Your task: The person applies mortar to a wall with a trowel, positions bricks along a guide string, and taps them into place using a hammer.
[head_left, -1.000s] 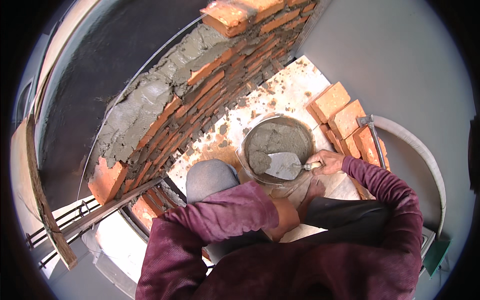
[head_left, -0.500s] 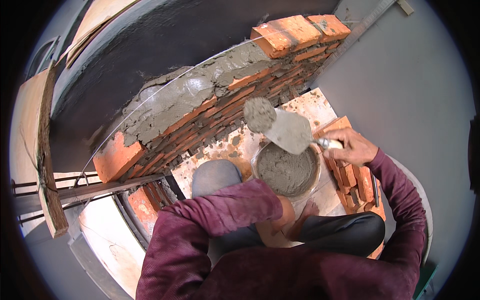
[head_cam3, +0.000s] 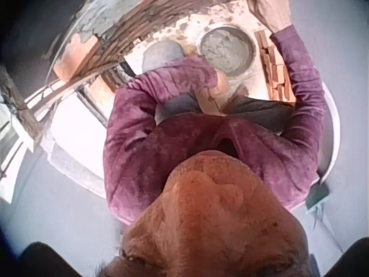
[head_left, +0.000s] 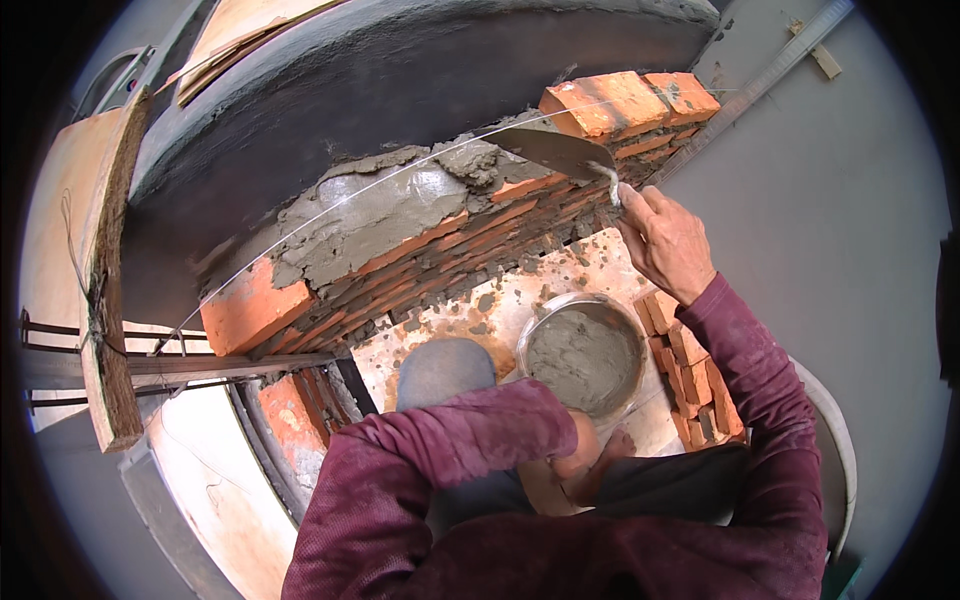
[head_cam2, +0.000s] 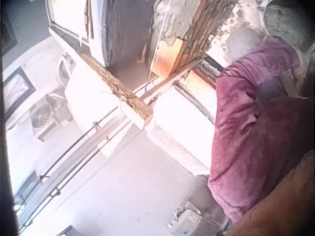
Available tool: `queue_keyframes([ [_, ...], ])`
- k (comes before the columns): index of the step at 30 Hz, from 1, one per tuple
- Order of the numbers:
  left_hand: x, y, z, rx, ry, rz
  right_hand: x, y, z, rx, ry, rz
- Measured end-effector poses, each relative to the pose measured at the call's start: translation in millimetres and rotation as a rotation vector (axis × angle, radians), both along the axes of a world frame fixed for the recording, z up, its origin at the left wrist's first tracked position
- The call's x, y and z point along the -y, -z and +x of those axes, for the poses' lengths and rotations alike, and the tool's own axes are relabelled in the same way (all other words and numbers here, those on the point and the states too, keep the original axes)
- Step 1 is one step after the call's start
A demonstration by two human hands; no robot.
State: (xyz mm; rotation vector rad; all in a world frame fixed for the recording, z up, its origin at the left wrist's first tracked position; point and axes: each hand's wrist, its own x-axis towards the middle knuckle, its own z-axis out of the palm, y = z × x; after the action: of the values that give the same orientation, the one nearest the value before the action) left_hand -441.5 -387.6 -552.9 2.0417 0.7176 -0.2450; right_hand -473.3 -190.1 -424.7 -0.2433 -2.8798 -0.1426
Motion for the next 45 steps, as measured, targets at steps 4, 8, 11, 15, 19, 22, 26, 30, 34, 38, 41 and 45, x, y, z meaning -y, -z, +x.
queue_keyframes([
  [4, -2.2, -6.9, 2.0, -0.153, 0.073, 0.005, 10.7, -30.3, 15.0, 0.162, 0.158, -0.523],
  [8, -14.8, 0.2, 13.0, -0.228, 0.124, -0.067, 29.3, -36.3, 13.6, 0.232, -0.01, -0.666],
  [11, -22.2, -27.5, 10.0, -0.223, 0.143, 0.036, 27.0, -36.4, -7.1, 0.34, 0.032, -0.461],
  [15, -24.2, -44.2, -0.7, -0.133, 0.126, 0.097, 12.4, -54.8, -19.1, 0.394, 0.066, -0.459],
  [19, -26.7, -23.3, 5.3, -0.118, 0.186, 0.084, 25.7, -75.8, -16.4, 0.443, 0.157, -0.588],
  [22, -27.6, -21.8, 8.1, -0.113, 0.182, 0.113, 46.6, -84.7, -28.0, 0.575, 0.286, -0.887],
  [26, -33.9, -28.4, 11.9, -0.143, 0.177, 0.108, 52.6, -49.6, -29.0, 0.502, 0.081, -0.739],
  [30, -28.1, -24.0, 14.1, -0.154, 0.185, 0.095, 56.2, -58.1, -20.5, 0.449, 0.041, -0.603],
  [34, -29.1, -7.1, 26.5, -0.191, 0.227, 0.136, 42.0, -47.4, -14.3, 0.413, 0.107, -0.465],
  [38, -32.1, -13.6, 27.2, -0.183, 0.213, 0.186, 25.5, -47.4, -11.7, 0.357, 0.119, -0.41],
  [41, -24.7, -8.6, 24.5, -0.19, 0.226, 0.204, 23.7, -37.7, -2.3, 0.345, 0.136, -0.538],
  [45, -22.8, -9.4, 29.2, -0.211, 0.304, 0.194, 36.3, 36.1, 18.4, 0.223, 0.115, -0.742],
])
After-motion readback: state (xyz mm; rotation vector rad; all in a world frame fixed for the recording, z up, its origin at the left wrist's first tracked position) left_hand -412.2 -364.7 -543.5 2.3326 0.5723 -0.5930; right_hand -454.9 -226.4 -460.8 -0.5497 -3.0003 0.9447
